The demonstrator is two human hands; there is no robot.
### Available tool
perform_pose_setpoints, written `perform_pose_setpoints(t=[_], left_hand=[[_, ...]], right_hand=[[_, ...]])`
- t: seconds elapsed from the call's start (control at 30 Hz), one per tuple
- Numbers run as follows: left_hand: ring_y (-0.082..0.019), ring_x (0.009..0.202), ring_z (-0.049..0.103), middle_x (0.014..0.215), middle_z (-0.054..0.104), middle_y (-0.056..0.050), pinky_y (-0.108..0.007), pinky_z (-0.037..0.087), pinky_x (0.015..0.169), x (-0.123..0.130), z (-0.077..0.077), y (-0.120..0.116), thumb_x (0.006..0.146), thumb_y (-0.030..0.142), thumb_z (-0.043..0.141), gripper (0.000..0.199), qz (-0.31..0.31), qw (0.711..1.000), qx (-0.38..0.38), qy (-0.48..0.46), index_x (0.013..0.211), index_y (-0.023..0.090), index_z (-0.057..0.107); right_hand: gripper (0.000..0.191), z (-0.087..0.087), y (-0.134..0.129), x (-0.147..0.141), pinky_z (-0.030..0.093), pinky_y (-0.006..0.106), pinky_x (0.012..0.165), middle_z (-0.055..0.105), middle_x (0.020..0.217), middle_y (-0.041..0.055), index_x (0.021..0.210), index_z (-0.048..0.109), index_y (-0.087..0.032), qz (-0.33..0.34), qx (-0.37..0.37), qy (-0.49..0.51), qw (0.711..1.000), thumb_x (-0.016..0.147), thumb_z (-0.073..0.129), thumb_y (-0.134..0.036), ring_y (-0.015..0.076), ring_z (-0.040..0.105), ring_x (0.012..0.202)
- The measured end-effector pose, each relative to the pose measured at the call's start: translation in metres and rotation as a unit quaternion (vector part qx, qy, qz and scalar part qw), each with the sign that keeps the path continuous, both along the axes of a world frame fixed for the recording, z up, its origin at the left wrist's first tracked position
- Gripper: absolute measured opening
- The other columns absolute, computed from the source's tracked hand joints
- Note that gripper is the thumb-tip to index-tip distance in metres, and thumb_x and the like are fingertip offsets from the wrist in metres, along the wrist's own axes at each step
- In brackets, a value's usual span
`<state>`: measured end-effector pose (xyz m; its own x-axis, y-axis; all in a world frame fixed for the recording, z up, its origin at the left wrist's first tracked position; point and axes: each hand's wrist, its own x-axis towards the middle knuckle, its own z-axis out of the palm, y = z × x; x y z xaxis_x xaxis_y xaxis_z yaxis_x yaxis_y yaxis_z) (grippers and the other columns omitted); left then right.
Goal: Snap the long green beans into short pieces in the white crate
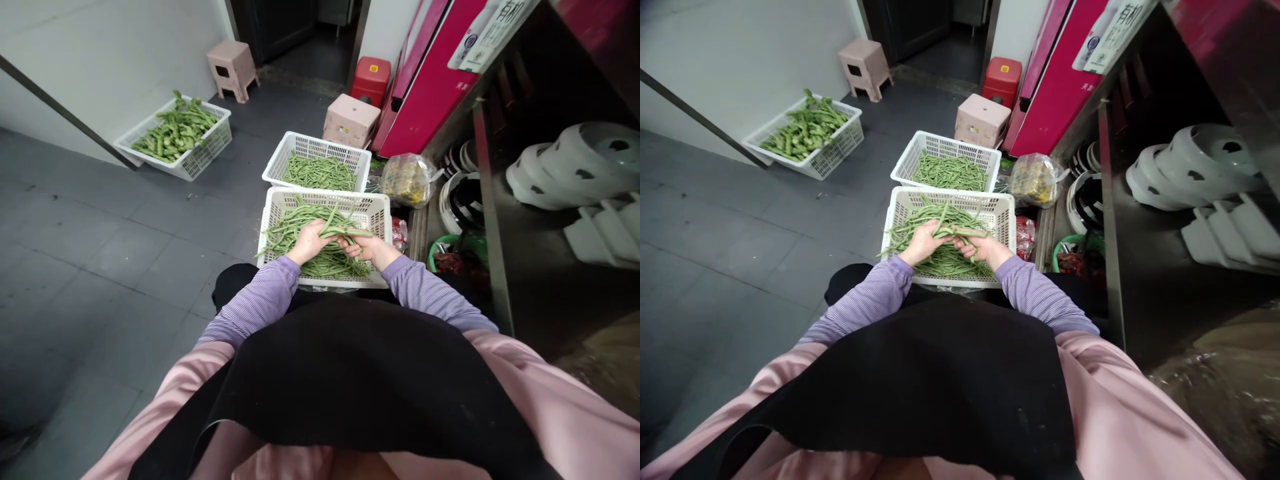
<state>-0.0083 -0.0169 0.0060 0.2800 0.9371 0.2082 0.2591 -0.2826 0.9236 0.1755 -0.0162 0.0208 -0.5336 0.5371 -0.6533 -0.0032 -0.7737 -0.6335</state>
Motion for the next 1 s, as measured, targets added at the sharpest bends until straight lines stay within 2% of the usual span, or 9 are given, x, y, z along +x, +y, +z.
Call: perform_pose_setpoints(t=[0.1,0.23,0.33,0.4,0.43,0.57,0.7,0.87,1.0], left_hand=[[-0.015,0.076,0.06,0.079,0.061,-0.002,-0.027,0.049,0.072,-0.002,-0.002,-0.001,0.069,0.011,0.074,0.009,-0.034,0.993,0.074,0.086,0.075,0.017,0.073],[-0.015,0.078,0.062,0.08,0.062,-0.001,-0.027,0.05,0.074,-0.003,0.001,-0.003,0.07,0.005,0.067,0.016,-0.062,0.991,0.073,0.092,0.077,0.018,0.074],[-0.014,0.074,0.061,0.079,0.065,-0.002,-0.027,0.051,0.073,-0.006,0.004,0.001,0.073,0.01,0.067,0.014,0.054,0.998,-0.026,-0.013,0.084,0.017,0.073],[-0.009,0.056,0.053,0.07,0.061,0.0,-0.024,0.047,0.059,-0.01,0.006,0.006,0.078,0.016,0.067,0.012,0.156,0.971,-0.143,-0.113,0.089,0.015,0.07],[-0.007,0.048,0.046,0.064,0.057,0.002,-0.022,0.042,0.05,-0.013,0.007,0.009,0.08,0.02,0.067,0.012,0.177,0.948,-0.207,-0.165,0.091,0.014,0.068],[-0.003,0.035,0.029,0.055,0.046,0.005,-0.019,0.026,0.037,-0.018,0.012,0.014,0.085,0.037,0.067,0.026,0.079,0.858,-0.403,-0.309,0.085,0.011,0.064],[0.0,0.033,0.025,0.053,0.043,0.006,-0.017,0.025,0.035,-0.018,0.015,0.013,0.085,0.043,0.068,0.035,0.028,0.799,-0.474,-0.369,0.072,0.013,0.056],[0.0,0.034,0.025,0.052,0.04,0.008,-0.015,0.026,0.036,-0.024,0.022,0.013,0.084,0.031,0.07,0.023,0.024,0.778,-0.473,-0.413,0.077,0.012,0.059],[0.0,0.034,0.027,0.052,0.044,0.008,-0.016,0.028,0.037,-0.026,0.025,0.015,0.083,0.023,0.069,0.017,0.051,0.793,-0.448,-0.409,0.076,0.012,0.059]], right_hand=[[0.019,0.001,-0.007,0.003,0.018,0.013,0.031,0.052,0.057,-0.0033,0.085,0.053,-0.018,-0.023,-0.014,0.002,1.0,0.09,0.062,-0.034,0.0025,0.025,0.034],[0.018,-0.001,-0.013,0.011,0.023,0.016,0.031,0.056,0.055,-0.0023,0.089,0.058,-0.016,-0.047,0.035,-0.021,0.998,0.082,0.07,-0.027,0.0047,0.034,0.035],[0.021,-0.001,-0.017,0.016,0.022,0.015,0.031,0.059,0.06,-0.0022,0.089,0.059,-0.014,-0.063,0.082,0.016,0.995,0.076,0.072,-0.023,0.002,0.03,0.034],[0.024,0.001,-0.019,0.018,0.017,0.014,0.031,0.059,0.06,-0.0027,0.087,0.057,-0.014,-0.06,0.095,0.041,0.993,0.073,0.073,-0.024,0.0005,0.025,0.034],[0.025,0.002,-0.02,0.019,0.015,0.014,0.031,0.057,0.058,-0.0032,0.086,0.056,-0.014,-0.058,0.099,0.045,0.992,0.072,0.074,-0.025,0.0004,0.024,0.033],[0.027,0.008,-0.025,0.014,0.012,0.015,0.032,0.055,0.054,-0.0046,0.086,0.054,-0.015,-0.036,0.121,0.023,0.992,0.073,0.073,-0.028,0.0007,0.023,0.032],[0.027,0.014,-0.033,0.005,0.012,0.016,0.033,0.058,0.057,-0.0036,0.09,0.055,-0.017,-0.013,0.169,-0.013,0.986,0.077,0.071,-0.034,0.0018,0.026,0.033],[0.031,0.015,-0.039,0.003,0.013,0.018,0.033,0.055,0.053,-0.0048,0.086,0.058,-0.016,0.021,0.21,-0.064,0.975,0.079,0.071,-0.043,0.0024,0.027,0.034],[0.031,0.013,-0.04,0.005,0.015,0.02,0.033,0.053,0.053,-0.0035,0.079,0.061,-0.014,0.032,0.201,-0.076,0.976,0.078,0.073,-0.043,0.0025,0.027,0.034]])
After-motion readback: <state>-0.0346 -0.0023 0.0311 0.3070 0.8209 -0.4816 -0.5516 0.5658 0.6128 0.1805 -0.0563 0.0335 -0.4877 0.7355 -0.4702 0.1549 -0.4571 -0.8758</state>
